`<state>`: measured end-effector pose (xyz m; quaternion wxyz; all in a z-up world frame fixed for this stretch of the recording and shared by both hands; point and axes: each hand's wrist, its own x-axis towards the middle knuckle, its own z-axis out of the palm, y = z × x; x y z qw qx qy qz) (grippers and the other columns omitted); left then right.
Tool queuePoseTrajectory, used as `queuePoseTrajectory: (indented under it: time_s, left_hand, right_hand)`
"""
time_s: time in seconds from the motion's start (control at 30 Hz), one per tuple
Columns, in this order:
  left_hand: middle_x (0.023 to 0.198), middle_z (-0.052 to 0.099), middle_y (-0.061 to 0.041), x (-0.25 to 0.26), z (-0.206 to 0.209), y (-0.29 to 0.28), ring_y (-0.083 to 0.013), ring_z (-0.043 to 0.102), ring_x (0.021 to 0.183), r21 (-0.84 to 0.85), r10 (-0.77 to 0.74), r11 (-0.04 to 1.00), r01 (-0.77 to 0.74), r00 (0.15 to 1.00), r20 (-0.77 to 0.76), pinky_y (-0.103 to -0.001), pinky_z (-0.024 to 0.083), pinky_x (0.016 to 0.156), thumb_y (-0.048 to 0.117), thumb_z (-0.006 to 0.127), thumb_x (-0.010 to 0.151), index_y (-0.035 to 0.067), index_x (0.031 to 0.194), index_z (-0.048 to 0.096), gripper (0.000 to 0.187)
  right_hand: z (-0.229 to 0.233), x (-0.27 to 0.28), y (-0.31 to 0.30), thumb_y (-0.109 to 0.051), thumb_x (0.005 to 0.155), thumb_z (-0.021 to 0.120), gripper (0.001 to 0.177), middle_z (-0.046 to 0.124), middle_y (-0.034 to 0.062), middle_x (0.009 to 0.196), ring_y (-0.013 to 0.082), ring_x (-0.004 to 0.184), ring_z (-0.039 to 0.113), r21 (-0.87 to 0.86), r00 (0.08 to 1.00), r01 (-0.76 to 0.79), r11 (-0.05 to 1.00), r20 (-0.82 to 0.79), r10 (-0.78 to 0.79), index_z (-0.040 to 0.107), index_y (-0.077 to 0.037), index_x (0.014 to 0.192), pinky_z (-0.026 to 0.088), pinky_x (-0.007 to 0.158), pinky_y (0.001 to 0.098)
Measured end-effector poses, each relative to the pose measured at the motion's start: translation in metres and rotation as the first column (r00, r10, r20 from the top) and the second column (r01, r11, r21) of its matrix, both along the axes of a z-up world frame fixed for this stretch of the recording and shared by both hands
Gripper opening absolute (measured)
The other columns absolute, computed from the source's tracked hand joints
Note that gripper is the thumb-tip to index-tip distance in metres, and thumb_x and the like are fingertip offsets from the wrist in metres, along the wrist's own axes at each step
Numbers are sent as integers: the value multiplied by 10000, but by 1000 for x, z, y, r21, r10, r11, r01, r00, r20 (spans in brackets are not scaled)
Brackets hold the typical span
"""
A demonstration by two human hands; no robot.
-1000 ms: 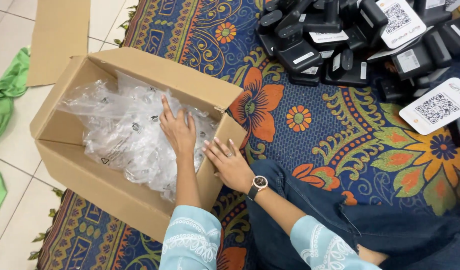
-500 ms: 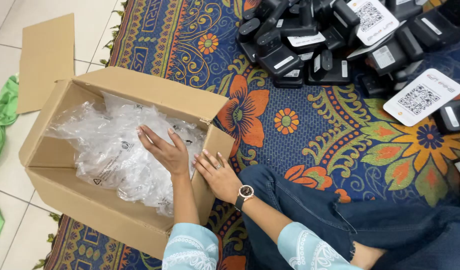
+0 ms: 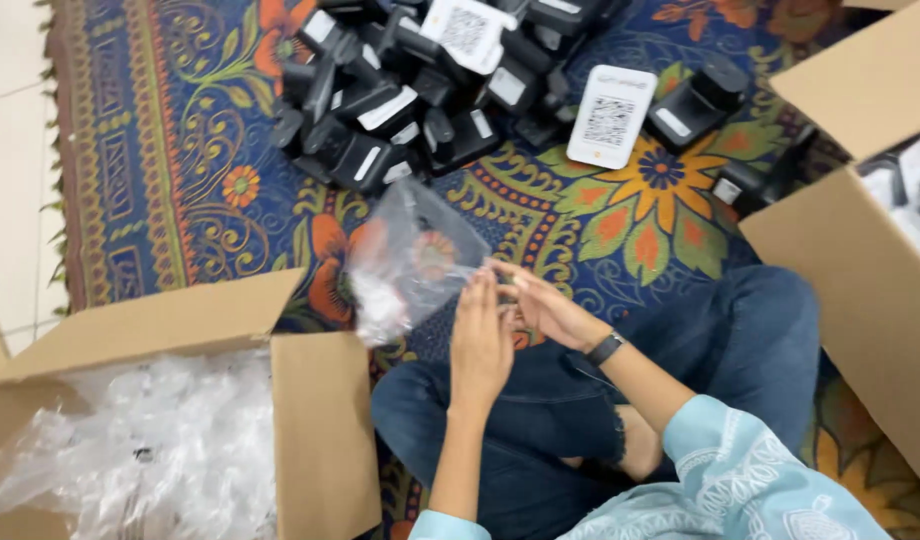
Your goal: The person sits on a patterned rug and packs small black electronic devices into clear plastic bags. They place each wrapped device into a cardboard box, arranging them in neat rows alongside other packaged units.
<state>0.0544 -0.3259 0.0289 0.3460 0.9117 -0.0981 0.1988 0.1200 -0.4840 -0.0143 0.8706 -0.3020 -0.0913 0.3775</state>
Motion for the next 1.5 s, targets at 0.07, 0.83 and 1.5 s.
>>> queuePoseTrajectory:
  time_s: [0.07, 0.83, 1.5]
  left_hand:
    - [1546, 463, -257, 1, -20, -48, -431, 445, 1438, 110, -151, 982, 154, 988, -44, -500, 354, 1204, 174, 572, 1008, -85, 1500, 426, 575]
    - [1455, 433, -346, 241, -145, -197, -495, 415, 1375, 46, -55, 997, 68, 969, -240, -511, 344, 1161, 352, 741, 937, -120, 1474, 376, 802]
    - [1018, 799, -136, 348, -237, -245, -257, 791, 947, -257, 9, 948, -187, 825, -565, -377, 581, 884, 433, 915, 755, -8, 1095, 744, 582]
  right_hand:
    - [4, 1, -48, -301, 1052, 547, 595, 635, 60, 1388, 154, 1199, 608, -84, 993, 101, 991, 71, -95, 330, -155, 1586, 518, 1004, 334]
    - [-92, 35, -191, -277, 997, 603, 247, 682, 164, 724, 313, 642, 691, -778, 672, 626, -51, 572, -471, 712, -78, 1096, 494, 587, 410]
    - [-99, 47, -189, -382, 997, 653, 340, 616, 166, 608, 363, 568, 632, -841, 792, 537, -68, 530, -304, 718, -67, 887, 445, 526, 462]
